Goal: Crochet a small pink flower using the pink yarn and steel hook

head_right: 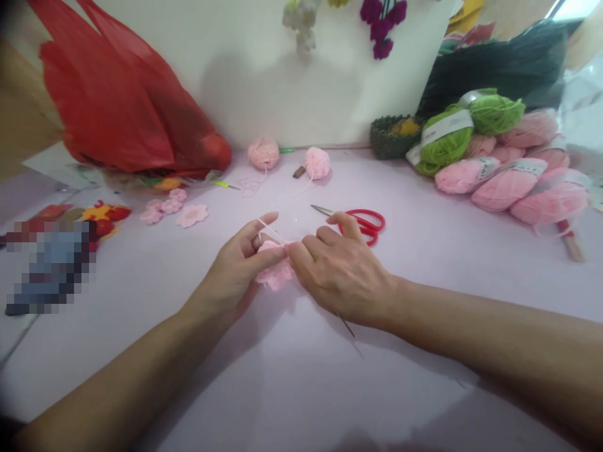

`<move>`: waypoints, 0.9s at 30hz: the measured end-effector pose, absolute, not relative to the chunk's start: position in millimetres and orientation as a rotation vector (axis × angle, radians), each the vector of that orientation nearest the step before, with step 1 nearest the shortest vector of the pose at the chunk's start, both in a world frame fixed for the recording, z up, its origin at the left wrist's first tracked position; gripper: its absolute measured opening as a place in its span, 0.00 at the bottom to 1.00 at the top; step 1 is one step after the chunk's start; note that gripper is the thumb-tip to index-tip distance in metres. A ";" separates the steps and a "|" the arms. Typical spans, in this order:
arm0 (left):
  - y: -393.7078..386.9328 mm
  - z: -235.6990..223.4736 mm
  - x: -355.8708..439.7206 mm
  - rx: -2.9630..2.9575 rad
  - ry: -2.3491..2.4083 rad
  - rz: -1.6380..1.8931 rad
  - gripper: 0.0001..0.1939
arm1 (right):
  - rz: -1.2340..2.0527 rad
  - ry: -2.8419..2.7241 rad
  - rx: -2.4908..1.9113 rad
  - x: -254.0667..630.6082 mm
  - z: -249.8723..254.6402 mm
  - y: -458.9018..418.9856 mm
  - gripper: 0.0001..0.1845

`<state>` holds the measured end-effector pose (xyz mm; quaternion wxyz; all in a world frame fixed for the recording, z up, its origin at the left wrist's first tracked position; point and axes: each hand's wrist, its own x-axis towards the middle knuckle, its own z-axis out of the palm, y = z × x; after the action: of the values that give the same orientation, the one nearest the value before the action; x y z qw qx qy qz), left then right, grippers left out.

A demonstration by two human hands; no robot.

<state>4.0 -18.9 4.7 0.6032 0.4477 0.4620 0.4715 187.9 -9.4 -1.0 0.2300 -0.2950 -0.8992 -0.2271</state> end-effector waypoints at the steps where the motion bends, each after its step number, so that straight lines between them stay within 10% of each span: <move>1: -18.7 4.9 4.5 0.936 1.035 1.072 0.40 | -0.628 -2.462 -0.816 187.8 -1.9 -8.7 0.11; 27: -9.9 14.8 -22.7 1.391 1.228 0.765 0.29 | -0.026 -2.640 -0.544 203.1 16.3 1.5 0.14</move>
<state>-22.7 -9.9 14.8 0.5375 0.5844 0.5159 0.3216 203.1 1.5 16.3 0.2209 -0.1968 -0.9552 -0.0094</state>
